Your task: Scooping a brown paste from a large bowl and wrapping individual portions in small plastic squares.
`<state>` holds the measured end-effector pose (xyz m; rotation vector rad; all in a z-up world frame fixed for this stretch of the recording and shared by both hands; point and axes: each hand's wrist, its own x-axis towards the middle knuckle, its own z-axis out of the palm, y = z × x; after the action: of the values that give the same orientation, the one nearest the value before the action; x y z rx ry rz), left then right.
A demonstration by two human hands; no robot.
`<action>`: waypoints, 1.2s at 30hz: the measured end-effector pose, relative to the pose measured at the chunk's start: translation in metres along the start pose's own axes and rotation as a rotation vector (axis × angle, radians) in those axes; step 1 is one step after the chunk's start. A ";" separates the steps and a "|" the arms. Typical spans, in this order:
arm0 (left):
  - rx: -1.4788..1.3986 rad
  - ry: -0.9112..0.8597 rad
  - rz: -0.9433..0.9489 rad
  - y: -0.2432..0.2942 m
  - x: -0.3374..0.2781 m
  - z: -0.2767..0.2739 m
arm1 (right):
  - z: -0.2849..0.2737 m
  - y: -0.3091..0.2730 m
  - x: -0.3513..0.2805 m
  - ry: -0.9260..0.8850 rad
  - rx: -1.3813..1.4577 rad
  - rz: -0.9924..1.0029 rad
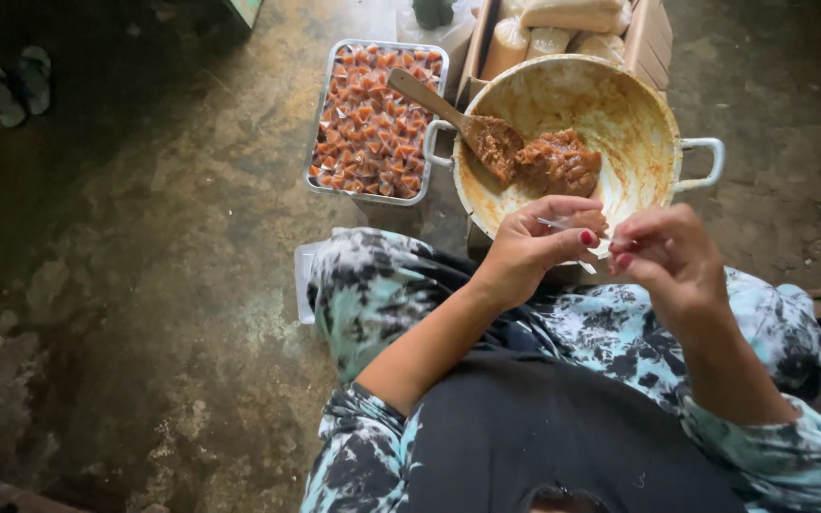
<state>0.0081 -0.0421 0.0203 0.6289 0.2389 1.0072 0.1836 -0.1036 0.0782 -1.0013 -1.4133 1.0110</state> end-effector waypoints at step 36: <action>-0.161 0.025 0.149 -0.054 0.012 -0.035 | 0.039 0.111 0.031 -0.209 1.010 0.135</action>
<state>0.0363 -0.0393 -0.0384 0.4926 0.1324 1.1658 0.1473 -0.0447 -0.0219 -0.2373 -0.7871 1.7088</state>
